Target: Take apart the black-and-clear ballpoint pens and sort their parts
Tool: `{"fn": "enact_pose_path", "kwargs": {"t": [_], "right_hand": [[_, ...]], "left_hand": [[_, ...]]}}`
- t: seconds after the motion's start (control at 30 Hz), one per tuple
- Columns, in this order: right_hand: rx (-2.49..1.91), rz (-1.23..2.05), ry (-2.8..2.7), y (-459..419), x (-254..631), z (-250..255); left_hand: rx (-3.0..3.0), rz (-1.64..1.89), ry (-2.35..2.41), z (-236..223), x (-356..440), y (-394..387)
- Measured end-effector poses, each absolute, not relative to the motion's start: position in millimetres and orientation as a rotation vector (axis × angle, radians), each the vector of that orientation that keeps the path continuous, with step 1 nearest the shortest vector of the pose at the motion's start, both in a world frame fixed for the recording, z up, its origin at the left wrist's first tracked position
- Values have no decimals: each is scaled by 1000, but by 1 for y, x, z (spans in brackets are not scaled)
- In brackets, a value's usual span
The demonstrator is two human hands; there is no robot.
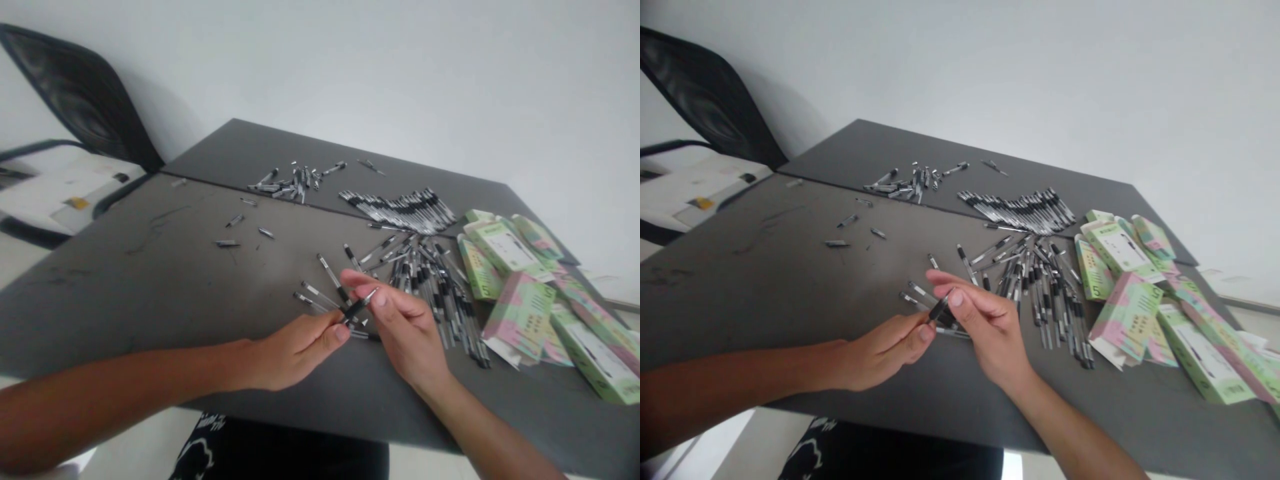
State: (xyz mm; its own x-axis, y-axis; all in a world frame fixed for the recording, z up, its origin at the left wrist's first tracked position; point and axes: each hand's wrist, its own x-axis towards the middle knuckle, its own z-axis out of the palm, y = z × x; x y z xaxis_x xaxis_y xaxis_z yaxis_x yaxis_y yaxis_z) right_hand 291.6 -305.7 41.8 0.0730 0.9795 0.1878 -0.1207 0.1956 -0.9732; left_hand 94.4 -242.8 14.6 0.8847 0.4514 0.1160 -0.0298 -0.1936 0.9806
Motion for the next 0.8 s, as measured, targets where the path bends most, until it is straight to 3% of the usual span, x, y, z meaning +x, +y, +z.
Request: {"fn": "enact_pose_path", "kwargs": {"t": [0.27, 0.8], "right_hand": [[-1125, 915, -1180, -299, 291, 50], [-1116, 958, -1020, -299, 291, 54]], "left_hand": [[1779, 431, 372, 6, 94, -239], [1699, 405, 458, 9, 93, -239]]}}
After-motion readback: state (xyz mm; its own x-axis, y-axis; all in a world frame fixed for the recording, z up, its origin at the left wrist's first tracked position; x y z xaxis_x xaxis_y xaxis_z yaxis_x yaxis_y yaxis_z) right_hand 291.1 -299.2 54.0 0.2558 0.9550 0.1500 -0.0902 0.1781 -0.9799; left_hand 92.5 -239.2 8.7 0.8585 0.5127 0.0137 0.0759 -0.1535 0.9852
